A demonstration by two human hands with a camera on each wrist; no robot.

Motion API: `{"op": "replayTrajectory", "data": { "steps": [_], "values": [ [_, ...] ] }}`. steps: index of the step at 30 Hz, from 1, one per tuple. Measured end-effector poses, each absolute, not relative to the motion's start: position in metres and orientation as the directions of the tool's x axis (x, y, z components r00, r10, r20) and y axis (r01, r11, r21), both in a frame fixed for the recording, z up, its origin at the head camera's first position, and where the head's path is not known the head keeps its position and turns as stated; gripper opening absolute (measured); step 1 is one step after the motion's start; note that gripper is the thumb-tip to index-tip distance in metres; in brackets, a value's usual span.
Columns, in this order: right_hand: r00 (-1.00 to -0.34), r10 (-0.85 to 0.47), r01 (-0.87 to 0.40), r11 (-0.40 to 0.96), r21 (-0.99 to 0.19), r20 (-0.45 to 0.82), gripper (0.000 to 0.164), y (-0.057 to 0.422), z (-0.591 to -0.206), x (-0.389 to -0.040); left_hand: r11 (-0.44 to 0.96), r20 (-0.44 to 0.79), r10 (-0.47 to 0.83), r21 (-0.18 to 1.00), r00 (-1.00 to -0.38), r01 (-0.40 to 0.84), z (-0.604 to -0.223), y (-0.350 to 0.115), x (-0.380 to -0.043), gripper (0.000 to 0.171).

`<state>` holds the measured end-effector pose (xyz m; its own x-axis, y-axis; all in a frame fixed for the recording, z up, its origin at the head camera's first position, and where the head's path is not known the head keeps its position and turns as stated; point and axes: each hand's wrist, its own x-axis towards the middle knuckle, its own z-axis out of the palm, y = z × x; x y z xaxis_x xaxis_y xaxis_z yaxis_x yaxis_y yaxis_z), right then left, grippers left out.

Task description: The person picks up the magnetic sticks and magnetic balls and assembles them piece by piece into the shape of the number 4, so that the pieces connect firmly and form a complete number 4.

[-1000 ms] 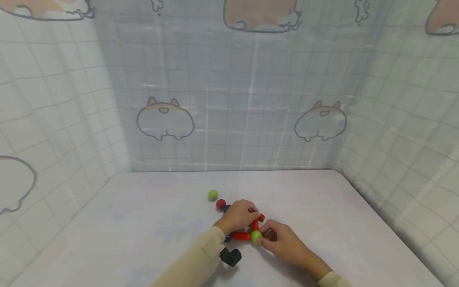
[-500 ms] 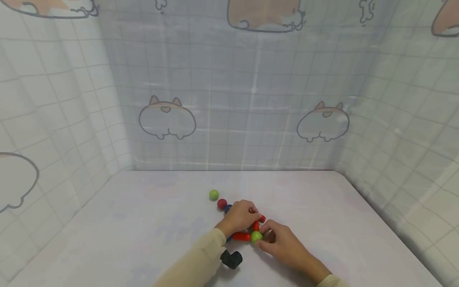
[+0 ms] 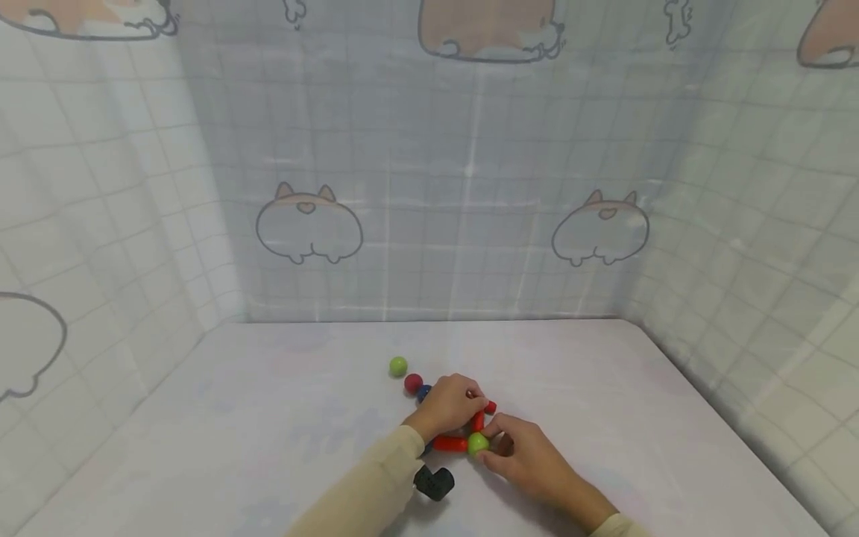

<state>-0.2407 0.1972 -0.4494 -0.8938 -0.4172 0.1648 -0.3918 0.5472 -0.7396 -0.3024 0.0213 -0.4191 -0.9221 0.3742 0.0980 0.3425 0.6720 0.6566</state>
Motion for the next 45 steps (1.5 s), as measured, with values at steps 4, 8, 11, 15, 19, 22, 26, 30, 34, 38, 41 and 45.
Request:
{"op": "replayTrajectory", "data": {
  "steps": [4,8,11,15,19,22,26,30,34,38,41,45],
  "values": [
    [-0.899,-0.408,-0.382,0.561,-0.734,0.156,0.021,0.197,-0.448,-0.241,0.664,0.074,0.376,0.674,-0.924,0.324,-0.419,0.021,-0.304,0.01],
    [-0.907,-0.398,-0.364,0.568,-0.739,0.141,0.024,0.197,-0.449,-0.242,0.662,0.022,0.361,0.699,-0.932,0.273,-0.42,0.022,-0.304,0.01],
    [-0.91,-0.393,-0.35,0.567,-0.745,0.128,0.025,0.196,-0.45,-0.24,0.661,0.006,0.353,0.706,-0.936,0.254,-0.42,0.023,-0.304,0.011],
    [-0.914,-0.391,-0.334,0.564,-0.755,0.112,0.025,0.196,-0.45,-0.24,0.666,0.0,0.35,0.703,-0.937,0.249,-0.42,0.024,-0.304,0.012],
    [-0.914,-0.39,-0.33,0.56,-0.76,0.109,0.025,0.197,-0.451,-0.242,0.675,-0.006,0.342,0.697,-0.94,0.241,-0.421,0.024,-0.306,0.012],
    [-0.914,-0.389,-0.33,0.556,-0.763,0.112,0.025,0.197,-0.452,-0.243,0.673,-0.001,0.343,0.698,-0.939,0.245,-0.421,0.024,-0.308,0.011],
    [-0.915,-0.386,-0.335,0.557,-0.76,0.12,0.025,0.198,-0.452,-0.243,0.661,0.0,0.349,0.709,-0.937,0.246,-0.421,0.024,-0.31,0.011],
    [-0.916,-0.383,-0.335,0.559,-0.759,0.122,0.024,0.198,-0.452,-0.243,0.647,0.011,0.361,0.717,-0.933,0.259,-0.421,0.023,-0.312,0.01],
    [-0.919,-0.378,-0.324,0.564,-0.759,0.111,0.024,0.198,-0.452,-0.243,0.645,0.02,0.369,0.715,-0.929,0.272,-0.421,0.024,-0.314,0.01],
    [-0.921,-0.374,-0.318,0.572,-0.756,0.105,0.024,0.197,-0.452,-0.243,0.642,0.024,0.384,0.711,-0.923,0.286,-0.421,0.023,-0.315,0.011],
    [-0.922,-0.374,-0.315,0.572,-0.757,0.101,0.025,0.197,-0.452,-0.244,0.628,0.016,0.39,0.727,-0.92,0.279,-0.421,0.021,-0.315,0.01],
    [-0.926,-0.367,-0.301,0.581,-0.756,0.087,0.025,0.197,-0.451,-0.244,0.613,0.009,0.386,0.745,-0.923,0.263,-0.418,0.016,-0.315,0.008]
  ]
}}
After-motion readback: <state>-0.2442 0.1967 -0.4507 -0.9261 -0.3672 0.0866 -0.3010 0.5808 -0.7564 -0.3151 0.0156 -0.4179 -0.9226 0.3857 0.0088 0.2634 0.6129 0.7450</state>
